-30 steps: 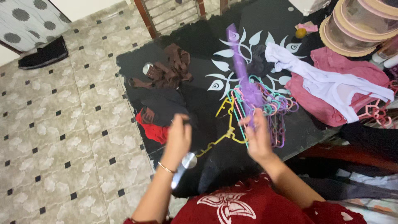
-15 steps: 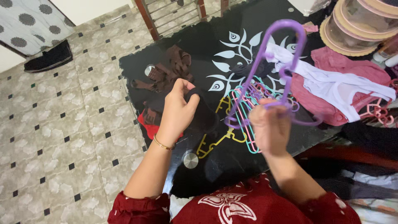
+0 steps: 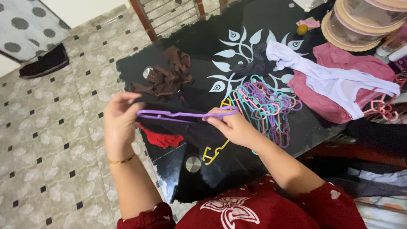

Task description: The person sorts through a pile of clothes on a table and hangs them onto plastic hangers by hand.

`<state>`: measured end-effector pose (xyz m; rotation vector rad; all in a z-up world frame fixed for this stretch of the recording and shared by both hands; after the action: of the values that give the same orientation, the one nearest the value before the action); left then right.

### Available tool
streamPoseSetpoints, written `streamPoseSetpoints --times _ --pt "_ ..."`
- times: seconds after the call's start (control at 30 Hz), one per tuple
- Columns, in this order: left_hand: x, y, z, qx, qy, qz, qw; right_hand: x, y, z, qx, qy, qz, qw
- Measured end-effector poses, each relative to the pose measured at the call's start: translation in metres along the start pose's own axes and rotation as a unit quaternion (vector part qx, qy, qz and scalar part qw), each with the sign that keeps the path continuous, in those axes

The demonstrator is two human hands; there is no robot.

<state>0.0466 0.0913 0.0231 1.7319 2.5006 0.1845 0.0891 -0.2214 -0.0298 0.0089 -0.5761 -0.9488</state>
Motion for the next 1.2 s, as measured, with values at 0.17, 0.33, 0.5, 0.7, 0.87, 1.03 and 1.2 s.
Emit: streamPoseSetpoints --times 0.17,0.33,0.5,0.7,0.87,1.03,1.2 --pt "-0.052 -0.010 -0.031 -0.114 0.145 0.049 0.982 -0.011 0.007 0.038 -0.002 -0.075 0.003 0.997" --pt "-0.118 -0.030 -0.089 -0.323 0.265 -0.018 0.909 0.049 0.043 0.036 0.007 0.052 -0.209 0.976" --pt "-0.110 -0.014 0.006 -0.225 0.254 -0.005 0.941 0.190 0.022 -0.048 0.095 0.340 -0.297 0.888" --pt "-0.127 -0.065 0.204 -0.037 0.376 0.136 0.916 0.340 -0.084 -0.234 0.115 0.365 -0.499 0.778" --pt "-0.162 -0.119 0.221 0.046 0.465 0.244 0.850 0.340 -0.181 -0.349 0.092 0.353 -0.689 0.626" --pt "-0.175 -0.155 0.228 0.048 0.516 0.236 0.822 0.264 -0.224 -0.365 -0.319 0.345 -0.729 0.498" --pt "-0.162 -0.170 0.267 0.083 0.501 0.214 0.834 0.130 -0.174 -0.286 -0.384 -0.084 -0.526 0.754"
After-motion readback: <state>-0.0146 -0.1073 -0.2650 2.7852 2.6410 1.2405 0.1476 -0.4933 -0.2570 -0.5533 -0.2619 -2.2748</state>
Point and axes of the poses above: each hand's wrist, its own y-axis towards the middle knuckle, its own x-axis out of the back of the hand, z = x × y, the point moved 2 cm from there along y, towards the middle knuckle
